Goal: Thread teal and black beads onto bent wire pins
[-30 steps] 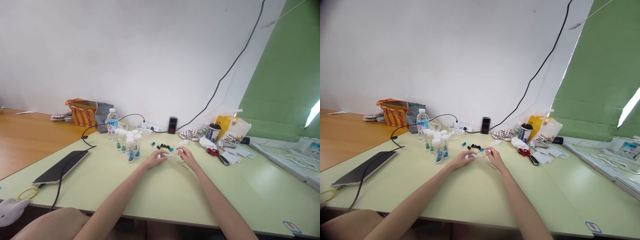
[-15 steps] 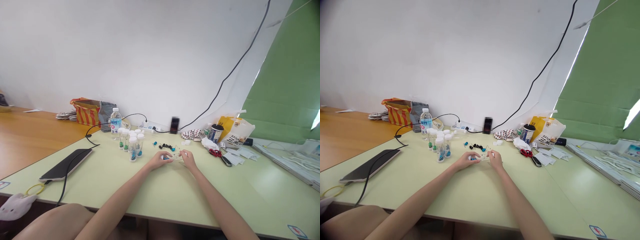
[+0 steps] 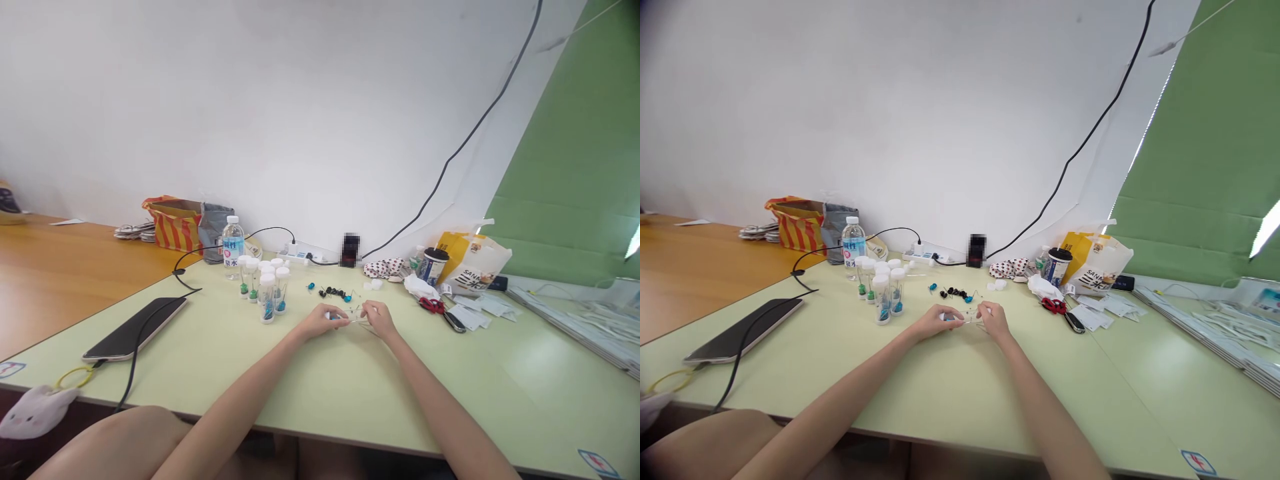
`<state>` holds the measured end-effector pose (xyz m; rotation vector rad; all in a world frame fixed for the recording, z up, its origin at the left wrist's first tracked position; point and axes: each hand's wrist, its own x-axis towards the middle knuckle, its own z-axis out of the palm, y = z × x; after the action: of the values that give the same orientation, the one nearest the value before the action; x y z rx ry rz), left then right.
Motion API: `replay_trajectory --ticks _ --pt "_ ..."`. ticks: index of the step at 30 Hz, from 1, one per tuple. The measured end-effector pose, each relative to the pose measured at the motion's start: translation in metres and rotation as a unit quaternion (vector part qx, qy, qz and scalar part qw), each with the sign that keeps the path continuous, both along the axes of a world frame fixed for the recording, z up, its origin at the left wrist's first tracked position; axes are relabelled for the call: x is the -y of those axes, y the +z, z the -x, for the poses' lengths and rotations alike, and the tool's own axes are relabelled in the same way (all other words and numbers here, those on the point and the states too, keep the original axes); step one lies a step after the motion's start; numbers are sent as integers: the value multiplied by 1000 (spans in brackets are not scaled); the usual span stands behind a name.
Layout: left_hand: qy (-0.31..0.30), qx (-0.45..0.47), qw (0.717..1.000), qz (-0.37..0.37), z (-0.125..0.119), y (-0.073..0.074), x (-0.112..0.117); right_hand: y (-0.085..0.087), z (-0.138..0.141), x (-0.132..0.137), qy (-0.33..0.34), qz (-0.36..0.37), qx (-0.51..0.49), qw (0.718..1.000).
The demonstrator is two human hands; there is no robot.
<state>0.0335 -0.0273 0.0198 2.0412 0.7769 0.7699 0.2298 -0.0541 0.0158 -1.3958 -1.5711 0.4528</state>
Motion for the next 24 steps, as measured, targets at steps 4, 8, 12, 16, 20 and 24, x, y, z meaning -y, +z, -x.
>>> replay_trajectory --ticks 4,8,12,16,20,24 --pt "4 -2 1000 6 -1 0 1 -2 1 0 1 5 -1 1000" --pt "11 -1 1000 1 2 0 2 -4 8 -1 0 11 -9 1000" --pt "18 7 1000 -4 4 -2 1 -5 17 -1 -19 -15 -22 999" --pt "17 26 1000 0 3 -7 -3 5 19 1 -21 -44 -16 999" --pt "40 62 997 14 -2 -12 -8 22 26 1 -14 -73 -42 996" --pt "99 145 984 40 -7 -22 -16 29 53 -15 36 -58 -55 996"
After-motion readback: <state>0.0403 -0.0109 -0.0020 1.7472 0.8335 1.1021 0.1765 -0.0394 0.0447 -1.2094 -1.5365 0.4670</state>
